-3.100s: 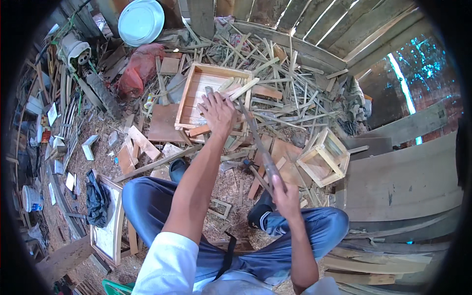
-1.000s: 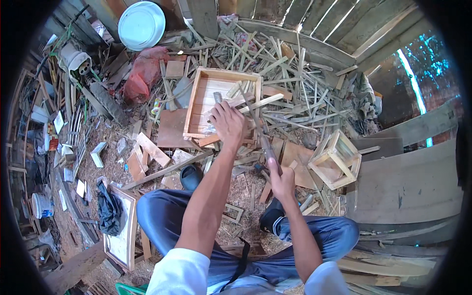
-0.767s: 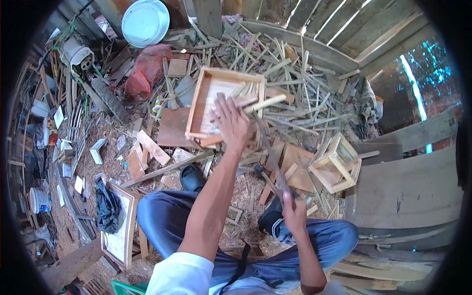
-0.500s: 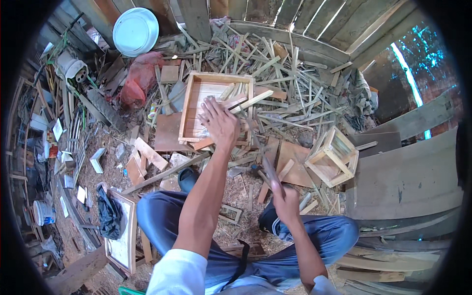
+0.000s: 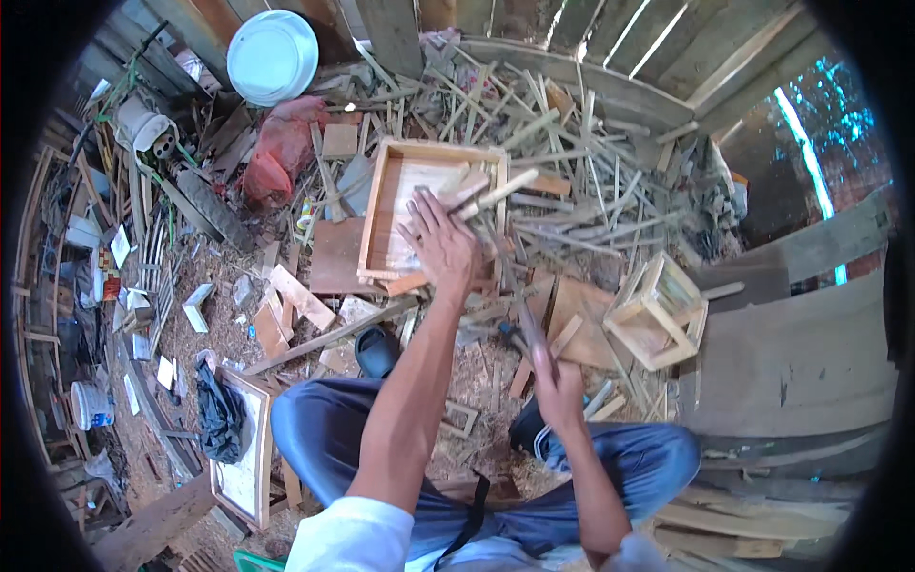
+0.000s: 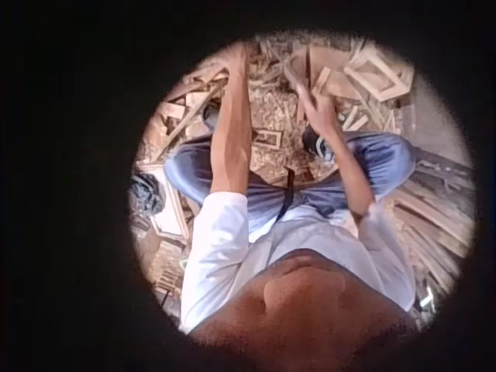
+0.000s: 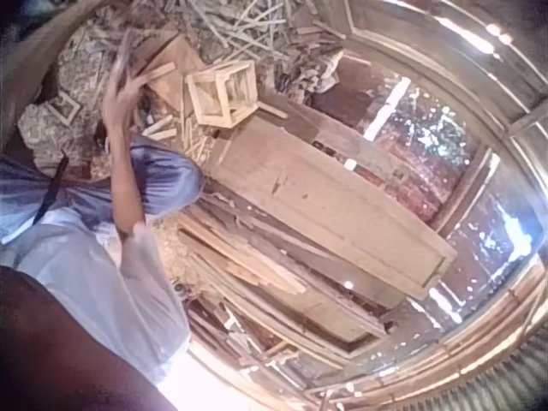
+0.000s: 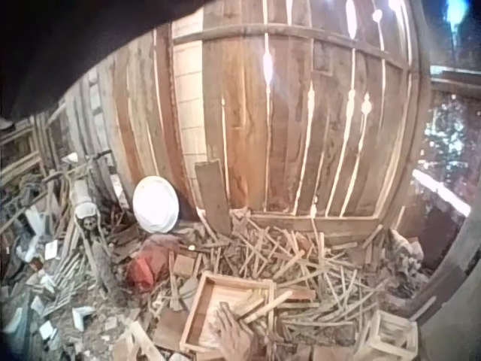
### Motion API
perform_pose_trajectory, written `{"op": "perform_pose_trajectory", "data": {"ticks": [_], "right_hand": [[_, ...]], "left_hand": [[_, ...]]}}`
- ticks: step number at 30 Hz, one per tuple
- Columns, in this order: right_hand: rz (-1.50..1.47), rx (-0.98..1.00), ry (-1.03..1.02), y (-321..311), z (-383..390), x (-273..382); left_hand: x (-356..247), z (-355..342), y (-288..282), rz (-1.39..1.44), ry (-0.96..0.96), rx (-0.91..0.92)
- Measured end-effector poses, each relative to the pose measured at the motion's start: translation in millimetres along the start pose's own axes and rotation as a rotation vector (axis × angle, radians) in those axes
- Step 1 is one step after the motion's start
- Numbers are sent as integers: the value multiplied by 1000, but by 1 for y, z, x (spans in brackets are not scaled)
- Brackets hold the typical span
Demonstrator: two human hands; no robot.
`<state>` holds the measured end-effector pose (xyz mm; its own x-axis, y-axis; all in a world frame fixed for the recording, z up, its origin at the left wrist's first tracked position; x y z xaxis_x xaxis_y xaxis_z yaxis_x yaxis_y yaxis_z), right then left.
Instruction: The person builds wooden boxes by hammering slats into frames and smoothing surfaces with a plane and a sanding block.
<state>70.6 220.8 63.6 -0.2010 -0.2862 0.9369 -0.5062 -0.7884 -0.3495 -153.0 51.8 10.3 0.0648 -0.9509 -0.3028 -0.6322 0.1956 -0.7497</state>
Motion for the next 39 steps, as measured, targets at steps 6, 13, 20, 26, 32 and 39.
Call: {"op": "perform_pose_trajectory", "data": {"ticks": [6,13,20,26,32,39], "right_hand": [[260,160,11,17,-20,-23],[251,41,56,25,-35,-30],[123,4,83,-34,35,-20],[248,45,64,28,-30,-24],[160,46,95,21,-10,-32],[125,-46,7,40,-5,-78]], "left_hand": [[21,7,7,-3,-102,103],[3,1,-1,-4,-69,81],[3,8,0,-34,-26,103],[1,0,-11,-38,16,-12],[2,14,-19,7,-109,32],[0,-4,-24,108,-67,44]]}}
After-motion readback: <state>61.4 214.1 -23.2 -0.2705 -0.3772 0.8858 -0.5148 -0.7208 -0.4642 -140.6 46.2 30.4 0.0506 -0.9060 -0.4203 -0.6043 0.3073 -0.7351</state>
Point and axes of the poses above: each hand's wrist, its own z-axis away from the middle knuckle, its own y-axis out of the palm, x = y × z, the point moved 9 cm from there along -z, towards the middle knuckle, and after that the axes turned 14 degrees about -x, right-handed, at the moved point
